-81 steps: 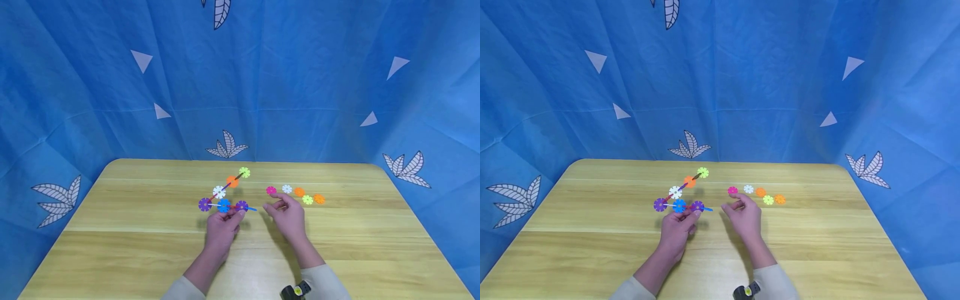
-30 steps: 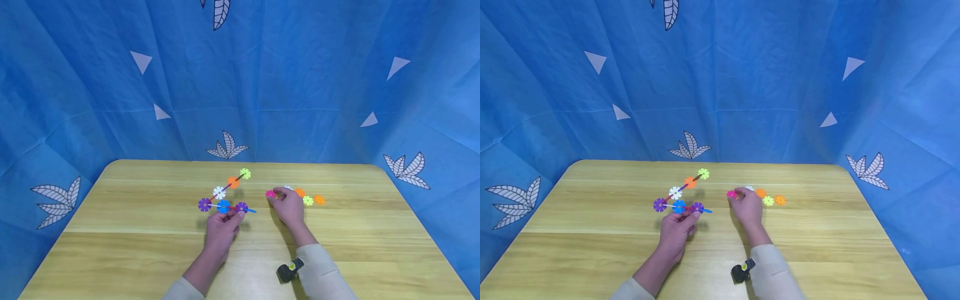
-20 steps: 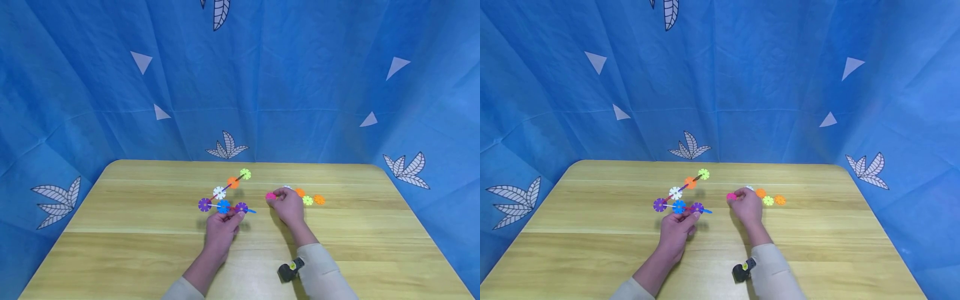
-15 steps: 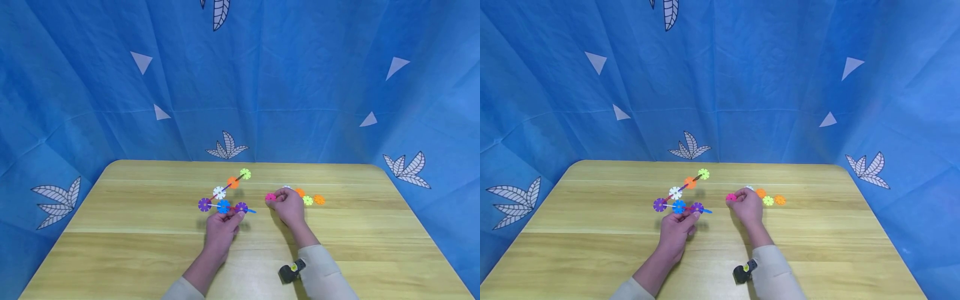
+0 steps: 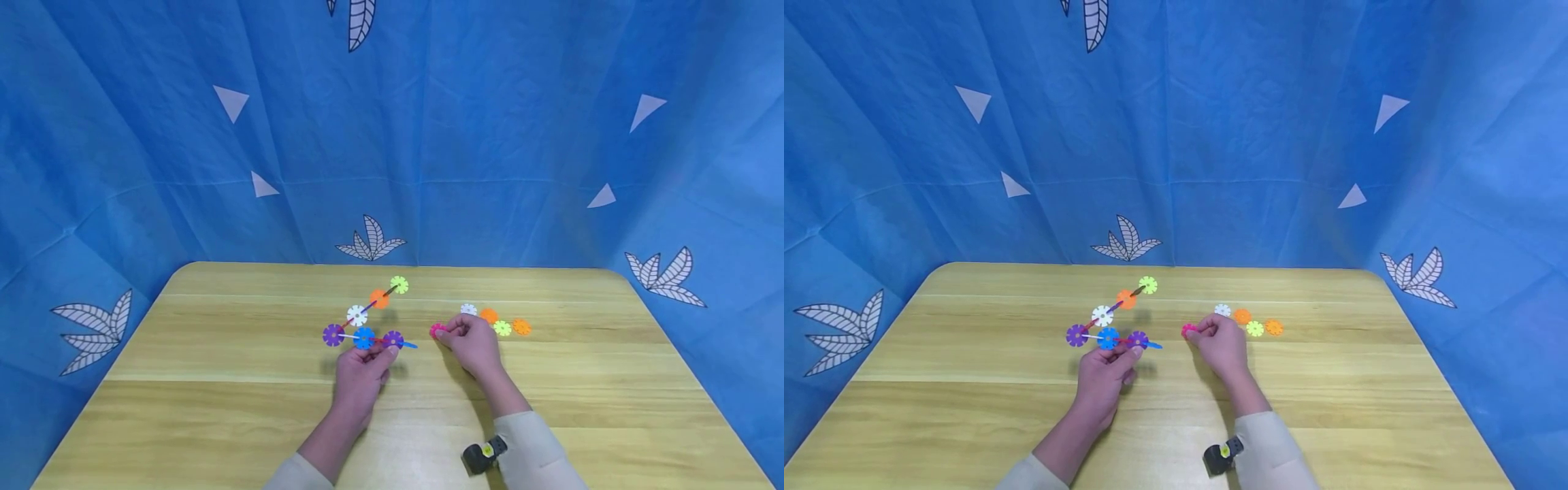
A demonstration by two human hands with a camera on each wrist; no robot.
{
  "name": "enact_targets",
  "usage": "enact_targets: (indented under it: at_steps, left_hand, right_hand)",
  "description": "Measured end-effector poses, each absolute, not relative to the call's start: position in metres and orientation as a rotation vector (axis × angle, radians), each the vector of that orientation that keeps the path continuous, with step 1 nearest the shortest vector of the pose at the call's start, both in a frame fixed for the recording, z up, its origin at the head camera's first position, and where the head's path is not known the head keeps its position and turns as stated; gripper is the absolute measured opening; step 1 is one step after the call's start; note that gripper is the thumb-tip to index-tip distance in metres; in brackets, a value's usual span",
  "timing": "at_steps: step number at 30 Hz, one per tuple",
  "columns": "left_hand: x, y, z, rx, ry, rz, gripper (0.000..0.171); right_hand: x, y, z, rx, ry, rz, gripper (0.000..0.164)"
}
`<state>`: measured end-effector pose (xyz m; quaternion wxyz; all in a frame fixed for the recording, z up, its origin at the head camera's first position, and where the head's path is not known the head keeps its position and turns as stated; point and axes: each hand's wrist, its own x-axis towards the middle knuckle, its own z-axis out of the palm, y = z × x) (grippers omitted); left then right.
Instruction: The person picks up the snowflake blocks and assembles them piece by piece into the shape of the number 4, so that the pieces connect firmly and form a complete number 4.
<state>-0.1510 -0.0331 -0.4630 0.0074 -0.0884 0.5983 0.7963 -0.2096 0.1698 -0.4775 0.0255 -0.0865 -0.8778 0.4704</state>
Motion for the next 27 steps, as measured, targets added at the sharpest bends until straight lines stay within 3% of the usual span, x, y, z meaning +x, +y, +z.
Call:
enact_targets:
  at_steps: [27]
  left_hand:
    - [-0.151, -0.032, -0.461, -0.286, 1.833, 2.502, 0.017]
  right_hand:
    - [-0.176, 0.163, -0.454, -0.204, -2.667, 1.736, 0.012]
